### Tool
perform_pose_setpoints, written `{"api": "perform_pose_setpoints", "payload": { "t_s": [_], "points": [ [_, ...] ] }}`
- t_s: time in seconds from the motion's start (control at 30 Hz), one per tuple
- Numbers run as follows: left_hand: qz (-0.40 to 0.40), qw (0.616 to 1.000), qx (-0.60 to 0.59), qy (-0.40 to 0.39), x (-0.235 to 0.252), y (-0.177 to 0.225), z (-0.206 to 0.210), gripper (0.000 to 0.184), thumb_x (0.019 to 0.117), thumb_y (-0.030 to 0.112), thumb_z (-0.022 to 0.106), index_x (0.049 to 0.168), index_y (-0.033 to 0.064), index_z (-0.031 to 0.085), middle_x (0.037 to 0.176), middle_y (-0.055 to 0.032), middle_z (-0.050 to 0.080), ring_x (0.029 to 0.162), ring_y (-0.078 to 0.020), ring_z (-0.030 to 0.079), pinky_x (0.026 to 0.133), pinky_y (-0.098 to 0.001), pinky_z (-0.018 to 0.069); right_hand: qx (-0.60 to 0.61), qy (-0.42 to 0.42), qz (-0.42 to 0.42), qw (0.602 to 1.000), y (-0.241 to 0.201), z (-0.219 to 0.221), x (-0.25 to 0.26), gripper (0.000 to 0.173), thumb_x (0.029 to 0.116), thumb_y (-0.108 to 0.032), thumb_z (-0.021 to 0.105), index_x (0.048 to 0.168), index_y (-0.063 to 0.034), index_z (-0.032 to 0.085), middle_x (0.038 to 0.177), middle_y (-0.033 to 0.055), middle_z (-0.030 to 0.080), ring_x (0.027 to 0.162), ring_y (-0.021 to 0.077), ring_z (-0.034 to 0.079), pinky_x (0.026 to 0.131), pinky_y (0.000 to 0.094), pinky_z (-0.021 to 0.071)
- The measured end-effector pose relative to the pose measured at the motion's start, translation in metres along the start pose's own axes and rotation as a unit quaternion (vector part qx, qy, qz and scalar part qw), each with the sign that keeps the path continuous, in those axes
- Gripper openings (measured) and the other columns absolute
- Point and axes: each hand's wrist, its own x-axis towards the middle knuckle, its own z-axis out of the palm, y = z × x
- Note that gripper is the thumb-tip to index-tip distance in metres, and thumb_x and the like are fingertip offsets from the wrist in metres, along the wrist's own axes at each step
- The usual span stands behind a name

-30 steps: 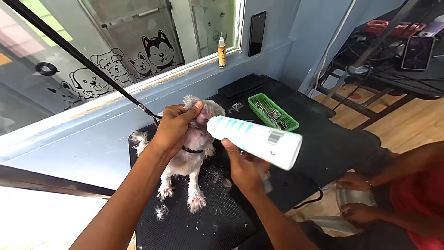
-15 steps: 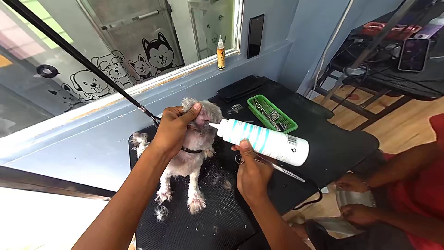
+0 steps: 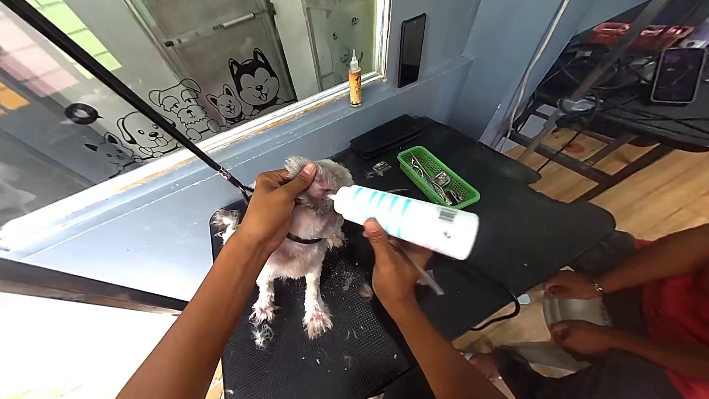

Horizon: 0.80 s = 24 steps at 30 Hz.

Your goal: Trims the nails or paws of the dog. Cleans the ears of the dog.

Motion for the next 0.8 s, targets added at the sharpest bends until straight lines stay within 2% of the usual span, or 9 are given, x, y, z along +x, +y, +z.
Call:
{"api": "perform_pose_setpoints", "payload": {
  "t_s": [0.1,0.17,0.23,0.33,0.4,0.5,0.6,0.7,0.8],
  "points": [
    [-0.001,1.0,-0.004,0.003,0.002,0.001,-0.002,0.027,0.1054,0.02,0.057,0.091,0.001,0.071,0.084,-0.0087,0.072,0.079,-0.014,0.069,0.077,-0.0327,0.0594,0.072,0.081,0.159,0.981,-0.013,-0.007,0.009,0.02,0.0952,-0.023,0.074,0.112,-0.0142,0.065,0.086,0.0015,0.071,0.073,0.0125,0.069,0.068,0.0272,0.0603],
    [-0.004,1.0,-0.004,0.004,0.0,0.001,-0.005,0.027,0.1053,0.02,0.057,0.092,0.0009,0.071,0.086,-0.0088,0.072,0.08,-0.0144,0.07,0.078,-0.033,0.0593,0.112,0.132,0.353,0.919,-0.028,-0.013,0.011,0.028,0.1001,-0.047,0.062,0.102,-0.0199,0.067,0.077,-0.0021,0.067,0.065,0.0063,0.065,0.058,0.0196,0.0543],
    [-0.005,1.0,-0.005,0.003,0.001,0.0,-0.005,0.027,0.1052,0.019,0.058,0.091,0.0005,0.071,0.085,-0.0094,0.073,0.08,-0.0151,0.07,0.077,-0.0333,0.0597,0.181,0.143,0.485,0.843,-0.032,-0.027,0.002,0.042,0.0977,-0.059,0.057,0.098,-0.0174,0.067,0.072,-0.0009,0.064,0.058,0.0056,0.063,0.053,0.0185,0.0532],
    [-0.004,1.0,-0.003,-0.004,0.001,-0.001,-0.006,0.026,0.105,0.019,0.058,0.092,-0.0001,0.07,0.085,-0.0095,0.072,0.079,-0.015,0.07,0.077,-0.0328,0.0598,0.221,0.185,0.576,0.765,-0.01,-0.051,-0.023,0.046,0.1021,-0.055,0.05,0.102,-0.0097,0.06,0.073,0.0038,0.062,0.056,0.0075,0.062,0.052,0.0179,0.0537],
    [-0.003,1.0,0.003,-0.014,-0.002,-0.002,-0.005,0.025,0.1046,0.018,0.059,0.092,0.0003,0.071,0.085,-0.0091,0.073,0.079,-0.0147,0.07,0.077,-0.0326,0.0599,0.155,0.224,0.586,0.763,0.002,-0.059,-0.028,0.038,0.1048,-0.046,0.051,0.102,-0.0084,0.058,0.074,0.0048,0.062,0.057,0.0088,0.062,0.053,0.019,0.0542],
    [-0.001,0.999,0.022,-0.028,-0.006,-0.005,-0.005,0.024,0.1036,0.018,0.061,0.093,-0.0001,0.072,0.083,-0.0092,0.072,0.076,-0.0148,0.069,0.073,-0.0325,0.0598,0.118,0.181,0.463,0.86,-0.019,-0.043,-0.02,0.027,0.105,-0.038,0.055,0.106,-0.0128,0.063,0.079,0.003,0.067,0.065,0.0101,0.067,0.061,0.0228,0.0588],
    [-0.006,0.999,0.042,-0.029,-0.013,-0.01,-0.004,0.025,0.1029,0.019,0.062,0.091,-0.0006,0.072,0.079,-0.0107,0.07,0.07,-0.0156,0.067,0.066,-0.032,0.0587,0.041,0.034,0.187,0.981,-0.035,-0.029,-0.014,0.033,0.0938,-0.029,0.076,0.12,-0.0145,0.06,0.096,0.0046,0.073,0.079,0.0145,0.073,0.071,0.0304,0.064],
    [0.0,0.998,0.057,-0.031,-0.022,-0.011,-0.005,0.025,0.1015,0.017,0.064,0.085,-0.0004,0.071,0.076,-0.0102,0.069,0.067,-0.0148,0.065,0.063,-0.031,0.0575,-0.117,-0.114,-0.077,0.984,-0.026,-0.02,-0.018,0.04,0.086,-0.022,0.084,0.121,-0.0185,0.066,0.107,-0.0044,0.074,0.098,0.01,0.073,0.085,0.0312,0.0647],
    [0.003,0.998,0.062,-0.033,-0.028,-0.015,-0.006,0.024,0.1007,0.015,0.065,0.084,-0.0007,0.071,0.074,-0.0104,0.068,0.064,-0.0146,0.064,0.061,-0.0303,0.0562,-0.153,-0.191,-0.132,0.961,-0.027,-0.019,-0.023,0.046,0.0868,-0.018,0.083,0.127,-0.0113,0.061,0.117,-0.0003,0.07,0.107,0.012,0.069,0.093,0.0322,0.0619]
  ]
}}
